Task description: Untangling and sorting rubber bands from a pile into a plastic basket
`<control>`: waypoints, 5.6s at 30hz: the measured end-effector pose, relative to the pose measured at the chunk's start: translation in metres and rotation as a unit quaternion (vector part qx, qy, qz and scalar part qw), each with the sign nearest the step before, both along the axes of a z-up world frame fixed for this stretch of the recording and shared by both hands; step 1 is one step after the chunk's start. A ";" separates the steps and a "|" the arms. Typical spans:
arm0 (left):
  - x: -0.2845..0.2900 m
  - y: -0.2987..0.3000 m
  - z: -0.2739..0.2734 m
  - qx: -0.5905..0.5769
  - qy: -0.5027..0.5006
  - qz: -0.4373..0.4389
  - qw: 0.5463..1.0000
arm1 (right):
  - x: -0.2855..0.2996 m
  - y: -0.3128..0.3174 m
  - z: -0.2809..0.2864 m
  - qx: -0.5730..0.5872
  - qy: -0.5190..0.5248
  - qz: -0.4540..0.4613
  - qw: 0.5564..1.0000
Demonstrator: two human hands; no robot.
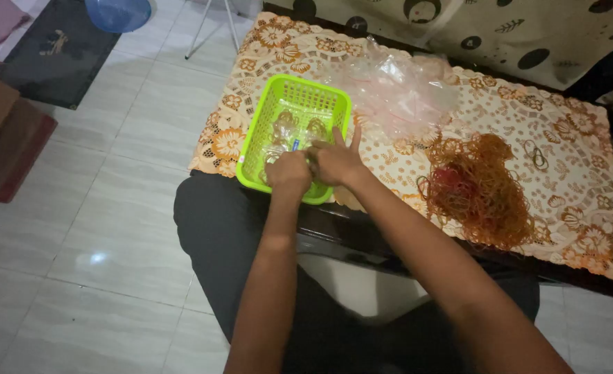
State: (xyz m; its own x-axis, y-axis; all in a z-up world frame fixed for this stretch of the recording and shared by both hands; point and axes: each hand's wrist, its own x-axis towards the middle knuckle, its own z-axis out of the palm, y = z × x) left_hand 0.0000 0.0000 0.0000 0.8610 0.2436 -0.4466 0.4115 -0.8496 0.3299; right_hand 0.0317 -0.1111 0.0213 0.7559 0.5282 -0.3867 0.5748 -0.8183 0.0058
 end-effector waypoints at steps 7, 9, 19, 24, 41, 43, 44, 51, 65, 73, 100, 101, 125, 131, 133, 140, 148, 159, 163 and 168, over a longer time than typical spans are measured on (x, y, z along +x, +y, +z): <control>0.004 0.003 -0.020 -0.022 -0.005 0.000 1.000 | 0.008 -0.002 -0.012 0.010 -0.004 -0.002 1.000; 0.009 0.002 -0.041 -0.017 0.002 0.003 1.000 | 0.010 -0.003 -0.013 0.003 0.007 -0.004 1.000; -0.002 0.002 -0.023 -0.011 -0.099 0.026 0.995 | 0.033 -0.027 -0.036 0.273 0.025 -0.016 0.962; 0.009 -0.021 0.038 -0.028 -0.274 -0.019 0.961 | 0.085 -0.076 -0.061 0.546 -0.021 -0.179 0.818; 0.188 -0.157 -0.046 0.156 -0.354 -0.261 0.884 | 0.171 -0.208 -0.104 0.289 -0.118 -0.359 0.880; 0.198 -0.162 -0.057 0.158 -0.341 -0.255 0.891 | 0.167 -0.205 -0.096 0.296 -0.109 -0.377 0.871; 0.203 -0.164 -0.066 0.160 -0.338 -0.254 0.892 | 0.175 -0.206 -0.106 0.298 -0.115 -0.389 0.864; 0.205 -0.162 -0.064 0.136 -0.368 -0.256 0.884 | 0.218 -0.216 -0.174 0.366 -0.115 -0.425 0.820; 0.095 -0.143 0.020 -0.093 -0.349 -0.216 0.907 | 0.084 -0.254 -0.039 0.621 -0.064 -0.120 0.772; 0.021 -0.139 0.006 -0.400 -0.331 -0.180 0.835 | -0.028 -0.251 0.024 0.626 0.047 -0.266 0.731; -0.053 -0.119 0.035 -0.352 -0.428 -0.172 0.815 | -0.093 -0.241 -0.012 0.684 0.042 -0.358 0.635; -0.056 -0.122 0.040 -0.346 -0.435 -0.202 0.806 | -0.089 -0.243 -0.024 0.673 0.033 -0.360 0.645; -0.051 -0.142 0.021 -0.210 -0.316 -0.342 0.860 | -0.092 -0.241 -0.042 0.628 0.028 -0.394 0.670; -0.055 -0.163 -0.036 -0.117 -0.265 -0.352 0.890 | -0.091 -0.263 -0.037 0.605 -0.025 -0.417 0.678; -0.062 -0.171 -0.047 -0.091 -0.286 -0.362 0.882 | -0.084 -0.280 -0.062 0.603 -0.045 -0.416 0.679; -0.057 -0.178 -0.086 -0.005 -0.476 -0.363 0.801 | -0.082 -0.275 -0.123 0.572 -0.169 -0.348 0.723; -0.054 -0.178 -0.092 -0.020 -0.494 -0.364 0.789 | -0.095 -0.272 -0.113 0.553 -0.228 -0.292 0.747; -0.048 -0.179 -0.106 -0.016 -0.453 -0.377 0.808 | -0.098 -0.264 -0.105 0.526 -0.274 -0.258 0.762; -0.053 -0.178 -0.097 -0.008 -0.440 -0.376 0.816 | -0.093 -0.270 -0.120 0.515 -0.290 -0.245 0.768; -0.051 -0.180 -0.095 0.000 -0.395 -0.386 0.834 | -0.092 -0.273 -0.120 0.535 -0.283 -0.240 0.759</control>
